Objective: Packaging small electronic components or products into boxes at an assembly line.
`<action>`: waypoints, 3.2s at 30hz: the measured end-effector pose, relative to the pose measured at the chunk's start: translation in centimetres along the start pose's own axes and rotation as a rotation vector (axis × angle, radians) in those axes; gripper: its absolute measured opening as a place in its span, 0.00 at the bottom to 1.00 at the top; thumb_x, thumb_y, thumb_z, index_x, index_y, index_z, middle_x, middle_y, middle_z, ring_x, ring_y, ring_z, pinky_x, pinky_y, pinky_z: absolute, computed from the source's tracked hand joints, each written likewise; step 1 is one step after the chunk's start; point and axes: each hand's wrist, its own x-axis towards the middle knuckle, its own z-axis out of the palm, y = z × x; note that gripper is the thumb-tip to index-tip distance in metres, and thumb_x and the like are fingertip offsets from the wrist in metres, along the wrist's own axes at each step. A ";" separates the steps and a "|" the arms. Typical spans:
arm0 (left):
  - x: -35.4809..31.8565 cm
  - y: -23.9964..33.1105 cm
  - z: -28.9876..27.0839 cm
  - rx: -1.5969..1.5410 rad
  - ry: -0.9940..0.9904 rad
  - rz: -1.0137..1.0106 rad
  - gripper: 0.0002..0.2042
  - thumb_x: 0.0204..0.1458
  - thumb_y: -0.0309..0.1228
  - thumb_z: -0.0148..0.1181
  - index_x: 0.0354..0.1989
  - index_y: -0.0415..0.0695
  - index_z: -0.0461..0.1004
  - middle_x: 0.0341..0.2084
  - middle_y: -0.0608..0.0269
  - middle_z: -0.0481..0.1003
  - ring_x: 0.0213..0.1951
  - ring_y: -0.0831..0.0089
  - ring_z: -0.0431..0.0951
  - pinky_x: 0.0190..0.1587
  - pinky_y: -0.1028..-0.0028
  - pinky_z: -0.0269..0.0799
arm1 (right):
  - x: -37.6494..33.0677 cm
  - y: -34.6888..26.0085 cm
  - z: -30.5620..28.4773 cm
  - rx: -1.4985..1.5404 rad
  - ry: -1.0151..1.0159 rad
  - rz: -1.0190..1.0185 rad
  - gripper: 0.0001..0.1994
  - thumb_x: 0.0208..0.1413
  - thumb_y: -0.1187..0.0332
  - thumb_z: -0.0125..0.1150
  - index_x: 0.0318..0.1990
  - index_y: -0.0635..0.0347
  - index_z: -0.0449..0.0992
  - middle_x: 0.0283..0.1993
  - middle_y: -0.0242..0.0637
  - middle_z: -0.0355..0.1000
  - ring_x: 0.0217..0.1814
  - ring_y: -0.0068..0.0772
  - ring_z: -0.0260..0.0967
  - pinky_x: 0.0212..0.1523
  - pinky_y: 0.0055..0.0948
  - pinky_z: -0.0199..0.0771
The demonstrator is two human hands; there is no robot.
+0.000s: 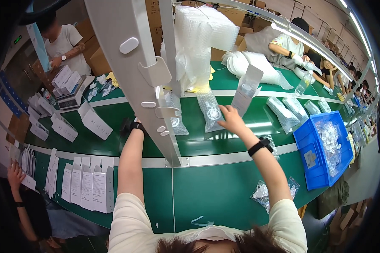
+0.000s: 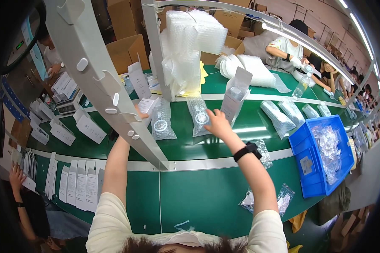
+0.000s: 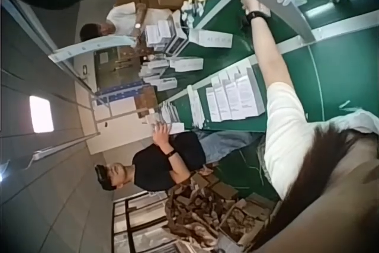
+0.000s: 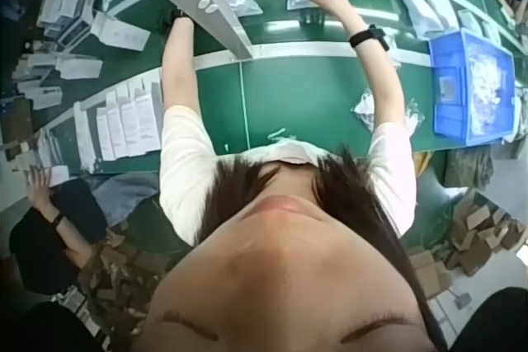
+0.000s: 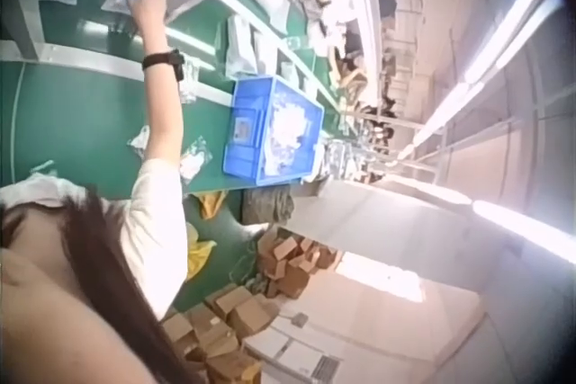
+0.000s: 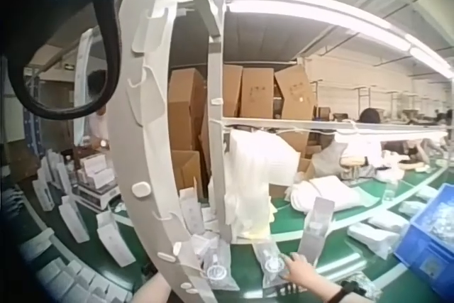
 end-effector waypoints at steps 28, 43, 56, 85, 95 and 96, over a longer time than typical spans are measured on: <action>-4.6 10.4 1.6 0.304 -0.261 0.130 0.20 0.39 0.33 0.58 0.42 0.41 0.65 0.43 0.48 0.63 0.45 0.50 0.63 0.48 0.61 0.60 | -18.3 -7.2 -4.4 0.060 -0.400 0.036 0.30 0.28 0.65 0.64 0.45 0.49 0.61 0.38 0.50 0.58 0.33 0.56 0.64 0.33 0.44 0.69; -21.3 28.4 -10.1 0.426 -0.176 -0.420 0.20 0.28 0.27 0.61 0.35 0.48 0.66 0.36 0.49 0.62 0.40 0.50 0.65 0.44 0.64 0.65 | -24.5 -7.1 -2.0 0.167 -0.118 0.159 0.27 0.27 0.73 0.61 0.42 0.54 0.61 0.36 0.45 0.56 0.32 0.48 0.61 0.33 0.39 0.66; -23.1 32.3 -9.6 0.604 -0.195 -0.053 0.37 0.33 0.40 0.67 0.55 0.43 0.58 0.55 0.50 0.56 0.58 0.52 0.52 0.58 0.60 0.50 | -25.5 -2.9 -1.6 0.004 0.171 0.412 0.28 0.30 0.76 0.57 0.47 0.49 0.64 0.48 0.45 0.58 0.44 0.51 0.62 0.41 0.38 0.66; -26.3 26.0 -20.4 1.038 -0.270 -0.957 0.39 0.44 0.62 0.42 0.60 0.48 0.51 0.60 0.41 0.44 0.60 0.41 0.41 0.51 0.33 0.37 | -20.8 -30.5 14.8 1.200 -0.035 0.159 0.43 0.42 0.77 0.58 0.62 0.64 0.35 0.60 0.48 0.49 0.62 0.38 0.49 0.58 0.30 0.53; -27.4 32.8 -13.2 1.038 -0.264 -0.704 0.40 0.40 0.52 0.58 0.60 0.46 0.51 0.59 0.39 0.43 0.60 0.44 0.45 0.54 0.41 0.44 | -26.8 -21.0 4.4 1.234 -0.117 0.132 0.37 0.43 0.80 0.57 0.61 0.63 0.44 0.59 0.46 0.53 0.60 0.36 0.53 0.57 0.29 0.56; -27.0 34.3 -12.0 0.673 -0.217 -0.457 0.42 0.37 0.45 0.63 0.60 0.46 0.49 0.59 0.41 0.45 0.60 0.47 0.47 0.55 0.47 0.47 | -27.3 -21.0 3.4 1.211 -0.119 0.071 0.36 0.43 0.80 0.57 0.61 0.62 0.46 0.59 0.46 0.54 0.60 0.37 0.53 0.57 0.30 0.55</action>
